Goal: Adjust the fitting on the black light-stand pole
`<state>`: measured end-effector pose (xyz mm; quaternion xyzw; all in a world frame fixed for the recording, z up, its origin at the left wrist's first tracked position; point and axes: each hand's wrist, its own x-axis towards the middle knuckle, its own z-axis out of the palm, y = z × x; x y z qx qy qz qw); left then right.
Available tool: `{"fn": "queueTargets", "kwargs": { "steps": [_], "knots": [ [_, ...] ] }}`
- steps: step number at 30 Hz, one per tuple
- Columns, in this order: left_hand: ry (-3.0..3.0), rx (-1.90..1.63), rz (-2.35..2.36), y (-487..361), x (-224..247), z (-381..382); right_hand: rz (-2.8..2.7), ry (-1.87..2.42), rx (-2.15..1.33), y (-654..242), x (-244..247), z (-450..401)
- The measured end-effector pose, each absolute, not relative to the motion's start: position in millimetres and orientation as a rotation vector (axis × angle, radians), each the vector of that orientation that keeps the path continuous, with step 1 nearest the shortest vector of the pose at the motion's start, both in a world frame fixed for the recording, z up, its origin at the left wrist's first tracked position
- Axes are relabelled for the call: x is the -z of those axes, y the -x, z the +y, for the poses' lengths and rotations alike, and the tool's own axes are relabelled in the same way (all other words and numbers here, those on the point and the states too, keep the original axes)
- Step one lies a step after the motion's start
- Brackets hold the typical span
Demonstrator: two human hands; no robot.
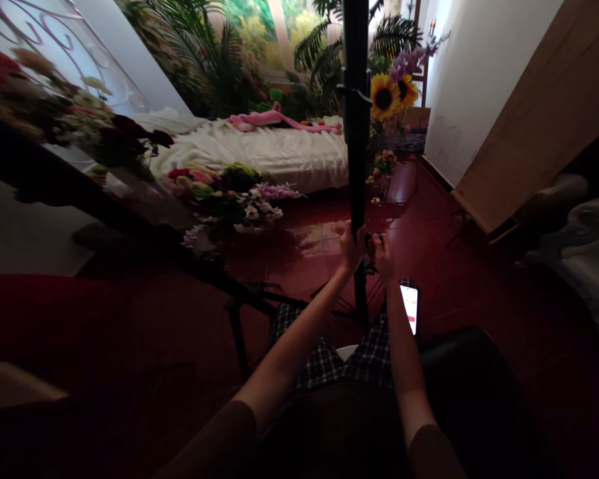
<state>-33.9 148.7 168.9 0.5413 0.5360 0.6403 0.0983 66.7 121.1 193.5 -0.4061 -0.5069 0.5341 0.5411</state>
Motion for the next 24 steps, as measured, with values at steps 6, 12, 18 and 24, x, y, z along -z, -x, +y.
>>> {"fn": "queueTargets", "kwargs": {
  "steps": [6,12,18,24],
  "knots": [
    [-1.609,-1.907,1.609,34,-171,148,-1.508,0.887,-1.309,-89,-187,134],
    [-1.612,-1.866,1.624,34,-172,146,-1.848,1.024,-0.738,-114,-196,142],
    [-1.593,-1.891,1.636,32,-171,146,-1.955,0.907,-0.406,-110,-226,134],
    [-1.572,-1.881,1.648,31,-171,146,-1.692,0.664,-0.172,-74,-319,127]
  ]
}}
